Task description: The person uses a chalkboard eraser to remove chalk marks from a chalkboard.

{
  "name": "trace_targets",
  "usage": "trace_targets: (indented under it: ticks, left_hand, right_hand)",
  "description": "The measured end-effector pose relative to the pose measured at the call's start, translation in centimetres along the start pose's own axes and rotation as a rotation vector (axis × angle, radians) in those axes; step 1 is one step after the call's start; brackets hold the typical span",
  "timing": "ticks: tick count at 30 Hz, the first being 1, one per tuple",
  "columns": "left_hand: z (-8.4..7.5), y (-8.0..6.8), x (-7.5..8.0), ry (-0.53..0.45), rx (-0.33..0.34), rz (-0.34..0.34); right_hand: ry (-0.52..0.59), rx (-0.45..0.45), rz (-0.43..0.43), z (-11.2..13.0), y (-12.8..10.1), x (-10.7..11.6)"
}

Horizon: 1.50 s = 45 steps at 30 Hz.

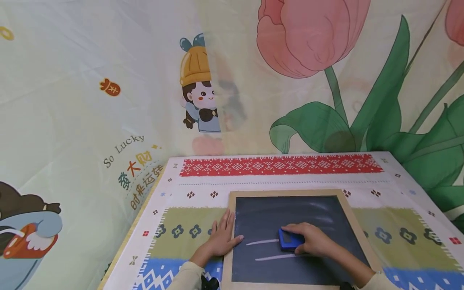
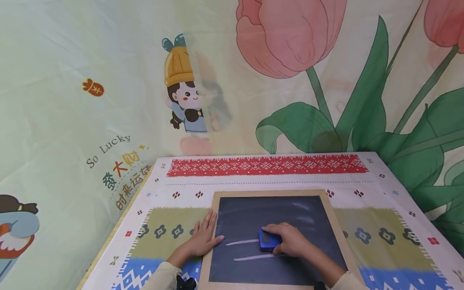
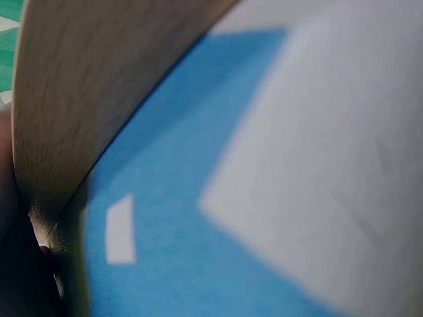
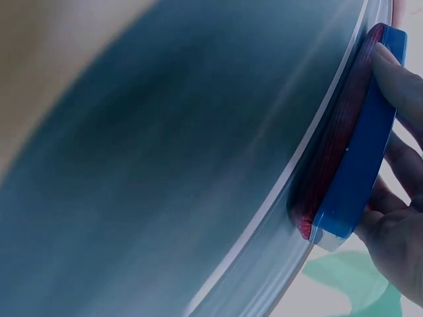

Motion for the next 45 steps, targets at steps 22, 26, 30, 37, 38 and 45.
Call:
trace_targets:
  ticks: [22, 26, 30, 37, 38, 45]
  left_hand:
    - [-0.1, 0.1, -0.3, -0.025, 0.003, -0.027]
    - [0.1, 0.1, -0.6, -0.044, -0.024, -0.054]
    - [0.2, 0.0, -0.8, -0.083, -0.032, -0.063]
    - [-0.1, -0.1, -1.4, -0.127, 0.009, -0.032]
    - [-0.1, -0.1, -1.5, -0.13, 0.01, -0.031]
    - [0.2, -0.2, -0.7, -0.133, 0.012, -0.049]
  right_hand:
    - [-0.086, 0.093, 0.012, 5.5, 5.2, -2.9]
    - [-0.108, 0.106, 0.0, 6.5, 6.2, -3.5]
    - [-0.101, 0.106, 0.002, 7.3, 7.1, -4.1]
    - [-0.113, 0.122, -0.015, 8.3, 7.7, -5.0]
    - [-0.113, 0.124, -0.016, 8.3, 7.7, -5.1]
    - [-0.166, 0.149, -0.016, 8.7, 8.3, -4.5]
Point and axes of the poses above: each hand's wrist, its own y-axis towards the middle knuckle, its own x-axis out of the back of the hand, z = x × y, the point moved 1 cm from there along y, towards the middle knuckle, and after that the axes turned 13 degrees about z, right-handed, at the moved point
